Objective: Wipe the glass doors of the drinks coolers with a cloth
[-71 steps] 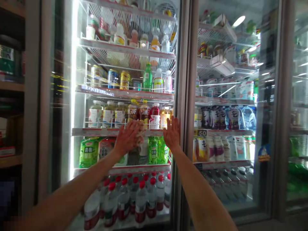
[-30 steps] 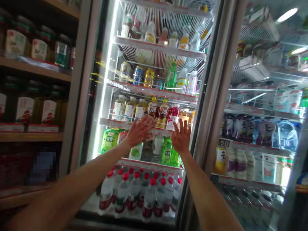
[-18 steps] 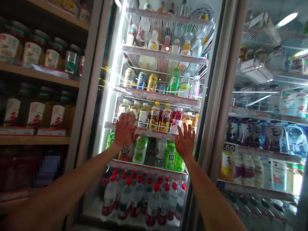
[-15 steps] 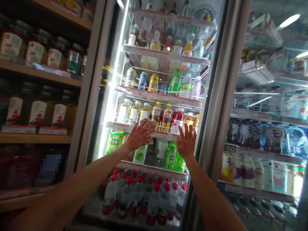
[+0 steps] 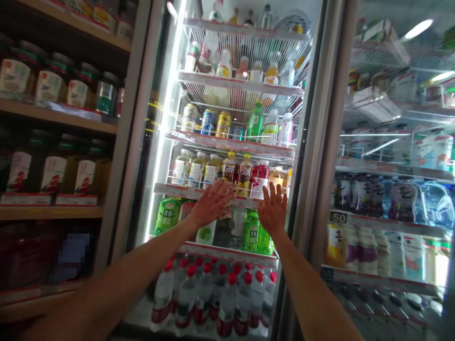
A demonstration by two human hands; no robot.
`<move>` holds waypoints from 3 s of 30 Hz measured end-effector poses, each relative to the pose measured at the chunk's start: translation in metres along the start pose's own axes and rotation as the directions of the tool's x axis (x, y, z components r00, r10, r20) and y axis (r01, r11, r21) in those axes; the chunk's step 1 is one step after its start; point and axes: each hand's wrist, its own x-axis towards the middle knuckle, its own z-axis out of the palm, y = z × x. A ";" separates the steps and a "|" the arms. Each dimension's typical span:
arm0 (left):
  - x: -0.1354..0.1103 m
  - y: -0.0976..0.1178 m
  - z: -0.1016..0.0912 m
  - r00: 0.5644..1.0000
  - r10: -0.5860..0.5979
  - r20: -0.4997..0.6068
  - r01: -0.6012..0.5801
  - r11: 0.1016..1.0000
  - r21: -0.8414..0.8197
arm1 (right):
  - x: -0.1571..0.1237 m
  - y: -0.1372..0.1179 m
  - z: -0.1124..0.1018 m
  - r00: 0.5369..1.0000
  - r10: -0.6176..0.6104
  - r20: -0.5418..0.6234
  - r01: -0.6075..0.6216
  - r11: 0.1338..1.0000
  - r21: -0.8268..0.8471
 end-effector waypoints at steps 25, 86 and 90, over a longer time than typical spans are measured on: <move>-0.019 -0.008 -0.003 0.829 -0.545 -0.128 0.548 0.836 -0.012 | 0.000 -0.009 -0.001 0.997 0.073 0.025 -0.073 0.997 0.008; -0.001 -0.030 0.000 0.929 -0.335 -0.156 0.344 0.938 0.038 | -0.001 -0.023 0.004 0.982 0.189 0.018 -0.188 0.981 -0.038; 0.001 0.006 0.004 0.998 0.041 -0.041 -0.039 0.998 0.049 | -0.001 -0.022 0.004 0.985 0.171 -0.004 -0.171 0.984 -0.048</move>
